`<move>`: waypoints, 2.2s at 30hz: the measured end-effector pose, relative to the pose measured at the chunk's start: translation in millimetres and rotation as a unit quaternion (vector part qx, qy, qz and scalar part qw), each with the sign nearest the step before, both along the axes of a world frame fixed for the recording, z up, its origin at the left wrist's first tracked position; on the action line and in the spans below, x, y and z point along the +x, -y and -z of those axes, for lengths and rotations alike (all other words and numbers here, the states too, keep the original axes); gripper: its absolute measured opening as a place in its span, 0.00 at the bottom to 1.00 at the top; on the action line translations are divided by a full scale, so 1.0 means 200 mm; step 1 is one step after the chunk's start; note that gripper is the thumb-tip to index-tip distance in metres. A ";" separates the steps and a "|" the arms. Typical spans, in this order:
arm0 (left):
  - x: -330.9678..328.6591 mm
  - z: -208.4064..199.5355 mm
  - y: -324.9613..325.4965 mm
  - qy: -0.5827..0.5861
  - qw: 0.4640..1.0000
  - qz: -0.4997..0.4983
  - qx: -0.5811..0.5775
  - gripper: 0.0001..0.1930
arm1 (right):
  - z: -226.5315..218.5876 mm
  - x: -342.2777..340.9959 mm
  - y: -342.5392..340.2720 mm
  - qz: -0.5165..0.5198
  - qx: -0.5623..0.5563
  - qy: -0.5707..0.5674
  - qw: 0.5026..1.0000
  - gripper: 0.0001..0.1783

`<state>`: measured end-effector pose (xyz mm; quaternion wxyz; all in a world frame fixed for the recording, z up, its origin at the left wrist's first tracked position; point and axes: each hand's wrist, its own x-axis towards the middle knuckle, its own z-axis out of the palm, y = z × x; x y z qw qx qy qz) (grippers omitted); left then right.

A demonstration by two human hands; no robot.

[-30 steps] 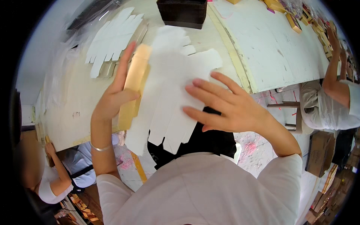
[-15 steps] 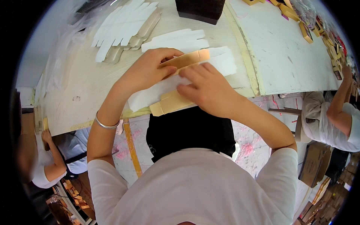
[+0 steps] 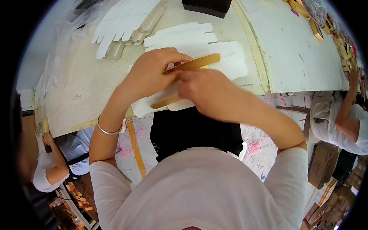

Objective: The person folds white cardboard pieces into small rectangular boxes and inserts black rectangular inserts into each one. The person repeatedly picks up a flat cardboard piece, folds it into a box shape, places a black insert inside, and sets the completed unit aside on the table.

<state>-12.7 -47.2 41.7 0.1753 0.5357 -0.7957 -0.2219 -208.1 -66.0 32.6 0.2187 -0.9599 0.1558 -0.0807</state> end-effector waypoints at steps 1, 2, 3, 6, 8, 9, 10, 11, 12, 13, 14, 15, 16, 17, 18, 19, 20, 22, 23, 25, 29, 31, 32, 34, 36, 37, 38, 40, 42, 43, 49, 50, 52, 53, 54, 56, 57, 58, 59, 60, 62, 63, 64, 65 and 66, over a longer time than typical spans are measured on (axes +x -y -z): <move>0.01 0.02 -0.01 -0.004 1.000 0.004 -0.025 0.20 | 0.00 0.05 0.06 0.005 0.045 -0.031 0.999 0.06; 0.02 0.04 -0.02 -0.009 0.999 0.006 -0.053 0.22 | -0.01 0.08 0.10 0.008 0.086 -0.062 0.994 0.05; 0.03 0.04 -0.03 -0.013 0.997 0.008 -0.081 0.25 | -0.02 0.08 0.09 0.000 0.092 -0.020 0.996 0.05; 0.05 -0.04 -0.10 -0.036 0.999 -0.006 -0.004 0.29 | -0.05 0.03 0.05 -0.041 -0.032 -0.007 0.999 0.07; 0.05 -0.06 -0.15 -0.098 0.994 -0.001 -0.038 0.28 | -0.16 0.01 0.04 -0.054 -0.145 0.040 0.987 0.09; 0.05 -0.05 -0.16 -0.132 0.990 0.004 -0.053 0.28 | -0.21 -0.01 0.04 -0.052 -0.193 0.057 0.978 0.10; 0.04 -0.06 -0.17 -0.141 0.989 -0.001 -0.046 0.27 | -0.23 -0.02 0.04 -0.051 -0.240 0.075 0.967 0.10; 0.02 -0.09 -0.18 -0.150 0.988 -0.004 -0.040 0.25 | -0.24 -0.05 0.03 -0.056 -0.245 0.056 0.966 0.11; 0.01 -0.11 -0.18 -0.158 0.987 -0.006 -0.037 0.24 | -0.21 -0.07 0.02 -0.046 -0.226 0.037 0.972 0.11; -0.03 -0.06 -0.18 -0.193 0.980 -0.005 -0.051 0.20 | -0.13 -0.08 0.00 -0.035 -0.206 0.018 0.978 0.11; -0.04 -0.04 -0.18 -0.190 0.981 0.003 -0.035 0.19 | -0.07 -0.10 -0.02 -0.021 -0.188 -0.003 0.982 0.11; -0.05 -0.03 -0.21 -0.186 0.982 0.006 -0.020 0.18 | -0.04 -0.11 -0.06 -0.005 -0.187 0.006 0.982 0.11; -0.06 -0.03 -0.25 -0.182 0.983 0.009 -0.006 0.17 | -0.05 -0.14 -0.11 0.011 -0.167 0.028 0.985 0.12; -0.08 -0.04 -0.29 -0.189 0.982 -0.006 -0.011 0.13 | -0.04 -0.16 -0.16 0.021 -0.128 0.052 0.990 0.12; -0.09 -0.03 -0.32 -0.193 0.981 -0.004 0.003 0.13 | -0.02 -0.18 -0.20 0.032 -0.088 0.075 0.993 0.13; -0.09 -0.03 -0.35 -0.196 0.981 -0.001 0.016 0.12 | 0.02 -0.18 -0.23 0.030 -0.076 0.110 0.991 0.13; -0.10 -0.02 -0.36 -0.197 0.980 0.002 0.029 0.11 | 0.07 -0.17 -0.25 0.029 -0.065 0.147 0.987 0.14; -0.10 -0.04 -0.36 -0.212 0.976 -0.011 0.049 0.07 | 0.10 -0.18 -0.24 0.032 -0.050 0.205 0.977 0.14; -0.08 -0.05 -0.35 -0.223 0.975 -0.007 0.025 0.08 | 0.07 -0.19 -0.19 0.034 -0.046 0.231 0.971 0.13; -0.03 -0.12 -0.35 -0.249 0.968 0.026 -0.007 0.13 | -0.03 -0.20 -0.10 0.060 -0.019 0.261 0.963 0.13; 0.00 -0.15 -0.32 -0.200 0.978 0.047 -0.040 0.18 | -0.07 -0.15 0.05 0.044 0.126 0.243 0.961 0.12; 0.04 -0.03 -0.27 -0.166 0.986 0.022 -0.004 0.18 | 0.01 -0.12 0.10 0.019 0.147 0.188 0.971 0.10; 0.05 0.02 -0.27 -0.168 0.986 0.012 0.002 0.18 | 0.02 -0.10 0.10 0.032 0.172 0.165 0.971 0.10; 0.02 0.08 -0.26 -0.172 0.985 -0.006 0.012 0.16 | 0.02 -0.08 0.08 0.060 0.221 0.120 0.966 0.11; -0.04 0.08 -0.22 -0.154 0.988 -0.023 -0.018 0.16 | -0.01 -0.05 0.06 0.083 0.211 0.081 0.971 0.11; -0.07 0.08 -0.20 -0.138 0.990 -0.035 -0.006 0.15 | -0.04 -0.03 0.05 0.101 0.218 0.055 0.969 0.11; -0.08 0.07 -0.18 -0.120 0.992 -0.044 0.001 0.15 | -0.06 -0.02 0.05 0.119 0.221 0.031 0.967 0.11; -0.09 0.07 -0.18 -0.142 0.988 -0.059 0.005 0.13 | -0.05 -0.04 0.05 0.120 0.242 0.034 0.962 0.14; -0.10 0.09 -0.19 -0.167 0.983 -0.068 -0.011 0.11 | -0.04 -0.07 0.04 0.102 0.274 0.071 0.954 0.20; -0.10 0.11 -0.20 -0.183 0.980 -0.065 -0.031 0.11 | -0.05 -0.10 0.02 0.088 0.293 0.106 0.946 0.24; -0.08 0.10 -0.19 -0.179 0.982 -0.046 -0.035 0.09 | 0.02 -0.17 -0.14 0.081 -0.049 0.104 0.990 0.37; -0.08 0.10 -0.19 -0.170 0.984 -0.037 -0.033 0.09 | 0.06 -0.16 -0.16 0.090 -0.061 0.116 0.987 0.36; -0.06 0.02 -0.19 -0.232 0.967 -0.035 0.103 0.11 | 0.12 -0.14 -0.13 0.098 -0.049 0.212 0.971 0.27; -0.05 -0.01 -0.19 -0.259 0.950 -0.037 0.169 0.12 | 0.15 -0.12 -0.10 0.100 -0.022 0.247 0.964 0.24; -0.03 -0.01 -0.19 -0.303 0.935 -0.022 0.182 0.15 | 0.15 -0.11 -0.08 0.102 0.004 0.282 0.954 0.21; 0.00 0.00 -0.18 -0.391 0.897 0.007 0.205 0.21 | 0.13 -0.07 -0.06 0.140 0.079 0.296 0.942 0.14; 0.01 0.02 -0.19 -0.349 0.922 0.023 0.167 0.21 | 0.11 -0.05 -0.05 0.164 0.129 0.289 0.934 0.13; 0.00 0.05 -0.20 -0.332 0.936 -0.003 0.119 0.20 | 0.10 -0.04 -0.05 0.188 0.179 0.280 0.924 0.13; -0.04 0.09 -0.21 -0.316 0.946 -0.026 0.072 0.18 | 0.11 -0.03 -0.05 0.198 0.201 0.307 0.909 0.13; -0.07 0.12 -0.22 -0.299 0.953 -0.049 0.024 0.17 | 0.12 -0.03 -0.06 0.208 0.223 0.333 0.892 0.13; -0.10 0.15 -0.22 -0.319 0.946 -0.055 -0.037 0.16 | 0.13 -0.02 -0.07 0.208 0.176 0.354 0.895 0.12; -0.11 0.16 -0.22 -0.328 0.941 -0.058 -0.067 0.16 | 0.13 -0.01 -0.07 0.196 0.106 0.347 0.911 0.12; -0.10 0.16 -0.23 -0.327 0.941 -0.064 -0.057 0.15 | 0.14 -0.01 -0.08 0.184 0.036 0.339 0.922 0.12; -0.10 0.16 -0.24 -0.326 0.942 -0.070 -0.047 0.15 | 0.14 -0.01 -0.08 0.178 -0.034 0.314 0.932 0.12; -0.10 0.16 -0.24 -0.325 0.942 -0.076 -0.037 0.15 | 0.15 -0.01 -0.09 0.170 -0.103 0.287 0.937 0.12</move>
